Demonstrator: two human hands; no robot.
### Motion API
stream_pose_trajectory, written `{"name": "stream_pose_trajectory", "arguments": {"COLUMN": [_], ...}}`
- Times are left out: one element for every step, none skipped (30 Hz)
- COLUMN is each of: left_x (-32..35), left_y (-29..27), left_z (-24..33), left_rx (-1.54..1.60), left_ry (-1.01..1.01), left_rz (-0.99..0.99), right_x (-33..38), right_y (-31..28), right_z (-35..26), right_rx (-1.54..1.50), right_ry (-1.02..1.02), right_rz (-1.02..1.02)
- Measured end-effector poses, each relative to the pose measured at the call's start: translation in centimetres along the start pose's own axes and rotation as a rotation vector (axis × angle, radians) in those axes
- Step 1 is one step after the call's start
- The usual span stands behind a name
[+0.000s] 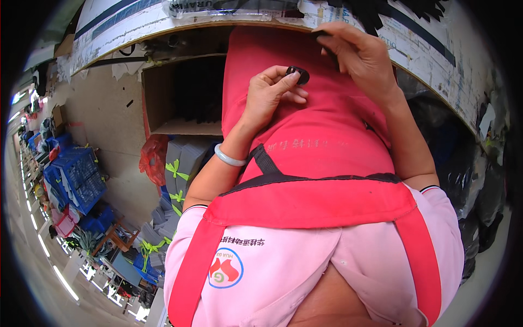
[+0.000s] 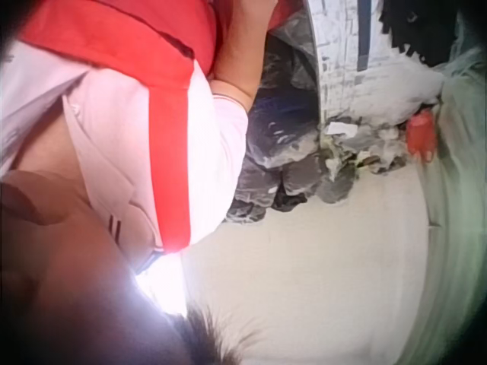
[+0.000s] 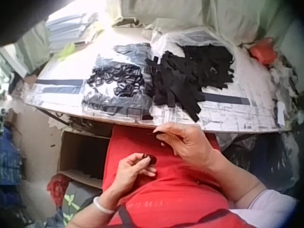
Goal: The person is assembling plastic buckles onto black nylon webbing straps at a manufacturing workbench.
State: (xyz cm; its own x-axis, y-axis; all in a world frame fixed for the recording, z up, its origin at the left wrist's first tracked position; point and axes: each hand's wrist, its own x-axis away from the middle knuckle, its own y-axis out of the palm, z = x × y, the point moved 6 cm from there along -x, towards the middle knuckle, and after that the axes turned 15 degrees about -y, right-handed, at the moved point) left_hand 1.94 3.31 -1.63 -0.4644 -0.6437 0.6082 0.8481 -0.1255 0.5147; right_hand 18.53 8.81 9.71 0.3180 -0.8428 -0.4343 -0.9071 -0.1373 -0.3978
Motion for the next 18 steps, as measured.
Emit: {"name": "stream_pose_trajectory", "arguments": {"left_x": [0.0,-0.1,-0.3,-0.6,-0.9,-0.7,-0.5,-0.4,-0.5,-0.5,-0.3,-0.2,-0.1,-0.3,-0.1,0.1,0.0,0.3], "left_y": [-0.3,-0.7,-0.8,-0.9,-1.0,-1.0,-1.0,-0.9,-1.0,-1.1,-1.2,-1.1,-1.0,-0.9,-0.7,-0.6,-0.6,-0.5], "left_z": [0.1,0.2,0.4,0.4,0.5,0.8,1.0,0.9,1.0,1.1,1.1,1.3,1.4,1.4,1.6,1.9,1.9,2.4], "left_rx": [0.028,0.058,0.126,0.13,0.121,0.106,0.062,0.061,0.051,0.041,0.041,-0.009,-0.058,-0.058,-0.106,-0.153,-0.153,-0.344], "left_ry": [0.028,0.057,0.089,0.087,0.128,0.174,0.18,0.182,0.202,0.223,0.221,0.229,0.237,0.236,0.307,0.378,0.378,0.482], "left_rz": [0.034,0.069,0.041,0.041,0.068,0.099,0.152,0.157,0.179,0.2,0.2,0.216,0.231,0.228,0.258,0.289,0.289,0.35], "right_x": [0.5,1.2,1.8,2.4,3.0,3.5,3.9,4.5,4.8,4.7,4.7,4.9,4.9,5.1,5.3,5.6,5.7,5.8], "right_y": [0.9,2.0,3.0,3.9,4.3,4.8,5.1,5.5,5.7,5.9,6.0,6.1,6.1,6.3,6.4,6.5,6.5,6.5], "right_z": [0.7,1.4,1.9,1.9,2.2,2.4,2.6,3.0,3.5,3.6,3.9,4.2,4.5,4.9,5.1,5.1,5.2,5.2], "right_rx": [-0.11,-0.222,-0.297,-0.363,-0.371,-0.384,-0.389,-0.419,-0.446,-0.447,-0.467,-0.484,-0.482,-0.546,-0.61,-0.61,-0.668,-0.727], "right_ry": [0.152,0.304,0.349,0.404,0.456,0.501,0.498,0.555,0.618,0.62,0.674,0.729,0.731,0.747,0.761,0.761,0.769,0.777], "right_rz": [-0.085,-0.172,-0.195,-0.21,-0.235,-0.26,-0.263,-0.262,-0.26,-0.26,-0.247,-0.232,-0.23,-0.171,-0.115,-0.116,-0.064,-0.01]}}
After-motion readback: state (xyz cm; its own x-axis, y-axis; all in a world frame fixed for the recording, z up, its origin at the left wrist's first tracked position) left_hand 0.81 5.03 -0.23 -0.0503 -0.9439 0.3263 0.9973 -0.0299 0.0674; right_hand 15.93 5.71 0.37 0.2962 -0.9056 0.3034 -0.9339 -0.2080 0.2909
